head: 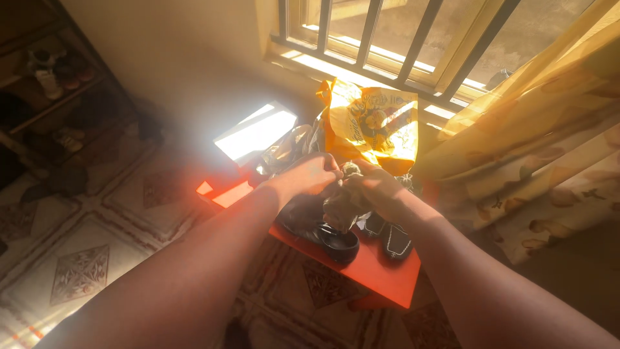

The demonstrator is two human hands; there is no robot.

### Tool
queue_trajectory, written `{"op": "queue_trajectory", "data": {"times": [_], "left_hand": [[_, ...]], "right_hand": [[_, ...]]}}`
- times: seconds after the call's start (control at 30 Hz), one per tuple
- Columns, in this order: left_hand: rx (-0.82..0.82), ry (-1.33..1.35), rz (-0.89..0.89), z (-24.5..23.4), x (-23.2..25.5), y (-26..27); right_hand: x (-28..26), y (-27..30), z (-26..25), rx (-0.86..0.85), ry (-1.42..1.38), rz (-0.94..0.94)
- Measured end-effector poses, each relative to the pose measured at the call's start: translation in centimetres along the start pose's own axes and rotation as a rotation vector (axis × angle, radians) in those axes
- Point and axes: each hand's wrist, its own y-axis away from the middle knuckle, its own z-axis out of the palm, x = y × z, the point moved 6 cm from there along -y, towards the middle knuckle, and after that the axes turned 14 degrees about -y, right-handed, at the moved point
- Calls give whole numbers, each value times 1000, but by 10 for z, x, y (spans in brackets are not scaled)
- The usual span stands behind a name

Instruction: Polishing a pair of black leather shoes using a cloth.

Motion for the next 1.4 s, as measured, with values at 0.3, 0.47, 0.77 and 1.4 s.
{"op": "queue_trajectory", "data": {"times": [0.3,0.47,0.77,1.4], "left_hand": [[-46,-39,-150,35,-8,64],[-67,-170,-126,57,-11,87],[-116,-199,-63,71,-18,117],[107,-172,-166,110,-48,141]], "right_hand": [[36,35,19,16,238,108],[42,60,33,55,359,205],[103,55,-3,332,371,294],[113,56,27,-39,1187,171]]}}
